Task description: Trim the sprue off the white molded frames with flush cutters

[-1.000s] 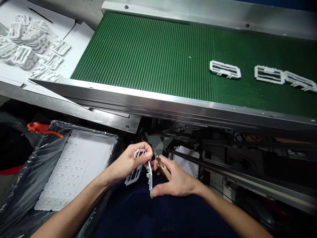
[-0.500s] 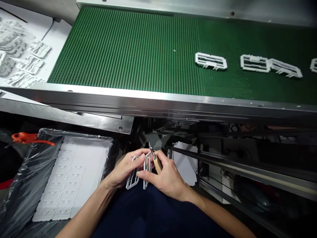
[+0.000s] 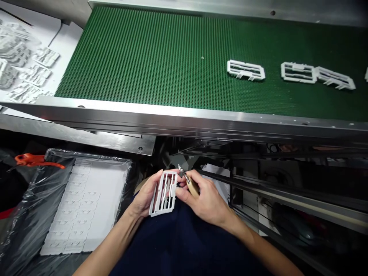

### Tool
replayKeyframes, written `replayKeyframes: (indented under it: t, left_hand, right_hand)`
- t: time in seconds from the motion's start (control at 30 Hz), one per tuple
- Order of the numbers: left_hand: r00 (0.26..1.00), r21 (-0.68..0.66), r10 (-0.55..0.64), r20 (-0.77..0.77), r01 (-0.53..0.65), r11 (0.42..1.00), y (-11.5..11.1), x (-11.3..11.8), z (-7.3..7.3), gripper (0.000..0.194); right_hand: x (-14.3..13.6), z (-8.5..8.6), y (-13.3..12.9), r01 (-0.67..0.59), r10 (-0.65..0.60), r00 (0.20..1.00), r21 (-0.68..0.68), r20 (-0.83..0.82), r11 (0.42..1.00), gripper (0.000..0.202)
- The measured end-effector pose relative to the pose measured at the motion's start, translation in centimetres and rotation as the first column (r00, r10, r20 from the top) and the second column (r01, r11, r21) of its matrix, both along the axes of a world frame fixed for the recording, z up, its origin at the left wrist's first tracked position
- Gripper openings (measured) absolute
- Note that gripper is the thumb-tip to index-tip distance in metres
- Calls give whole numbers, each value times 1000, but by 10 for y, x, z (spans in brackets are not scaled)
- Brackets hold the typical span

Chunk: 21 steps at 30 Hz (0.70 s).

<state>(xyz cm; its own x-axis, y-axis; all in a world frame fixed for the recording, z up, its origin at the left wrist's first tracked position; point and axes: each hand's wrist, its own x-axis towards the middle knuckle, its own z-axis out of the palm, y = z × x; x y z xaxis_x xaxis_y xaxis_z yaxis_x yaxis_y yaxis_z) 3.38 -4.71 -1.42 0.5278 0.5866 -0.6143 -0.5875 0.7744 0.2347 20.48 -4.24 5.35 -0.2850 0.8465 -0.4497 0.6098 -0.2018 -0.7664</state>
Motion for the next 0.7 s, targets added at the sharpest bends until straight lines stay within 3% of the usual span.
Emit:
replayKeyframes:
  t: [0.13,0.3,0.7]
  left_hand:
    - [1000,-64,2,17,-1,998,-1,-3,-2,37]
    - [999,-37,3,40,-2,999,-1,-2,2,41]
    - [994,-69,99,53,-95,993,7,-1,-2,42]
  right_hand:
    - [21,-2,11,-49,19,984,172,176,984,33]
    - [35,-3,22,-160,98,933,157,347,975,44]
    - [26,-13,20,-11,-11,963,80,270,997,37]
